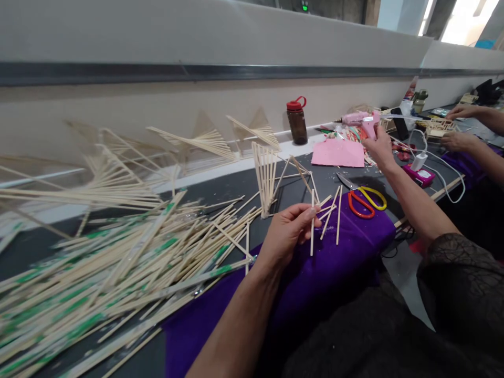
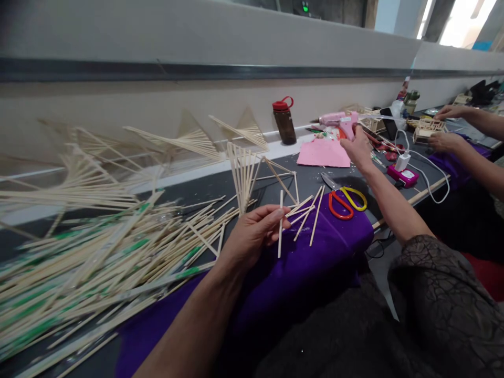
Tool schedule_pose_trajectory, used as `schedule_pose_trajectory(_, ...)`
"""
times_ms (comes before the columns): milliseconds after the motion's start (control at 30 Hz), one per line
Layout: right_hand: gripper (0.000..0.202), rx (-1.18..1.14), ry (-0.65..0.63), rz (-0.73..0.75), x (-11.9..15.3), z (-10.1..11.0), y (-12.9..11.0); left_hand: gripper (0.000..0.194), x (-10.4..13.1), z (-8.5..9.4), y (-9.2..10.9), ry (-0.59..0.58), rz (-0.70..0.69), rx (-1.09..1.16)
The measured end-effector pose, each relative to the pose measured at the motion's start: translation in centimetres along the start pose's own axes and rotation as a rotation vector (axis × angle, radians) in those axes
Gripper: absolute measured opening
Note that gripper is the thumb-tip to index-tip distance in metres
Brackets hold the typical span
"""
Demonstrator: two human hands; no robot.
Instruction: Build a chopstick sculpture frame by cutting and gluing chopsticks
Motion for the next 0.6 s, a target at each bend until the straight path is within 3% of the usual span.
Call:
schedule_pose_trajectory(100,0.018,-0.443,-0.174,0.138,3.4,-0.4,-2.9,0.035,0.1,0.0,0.2,0.001,-0.005,0.01)
schedule_pose_trajectory(233,0.032,-0.745,-0.385,0.089,8.3,-1.0,-5.0,0.036,0.2,0.2,0.3,-0.008,-0.032,0.04)
schedule_pose_trajectory(400,0.04,-0.888,-0.604,-0.007,13.0,-2.0,-5.8,0.037,0.3,0.2,0.3,-0.034,-0.074,0.065)
schedule_pose_trajectory(600,0.034,-0.827,-0.606,-0.018,15.4,-2.2,-4.9,0.037,0.3,0.1,0.5,-0.044,-0.121,0.052)
Point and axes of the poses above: each hand's wrist, its own x-axis away from the middle knuckle, its own z-axis out of the back of the hand, y = z × x, the point moved 7 cm from there along -x, towards the middle knuckle, and after that the axes turned 10 degrees about -y, right-handed, at the moved point
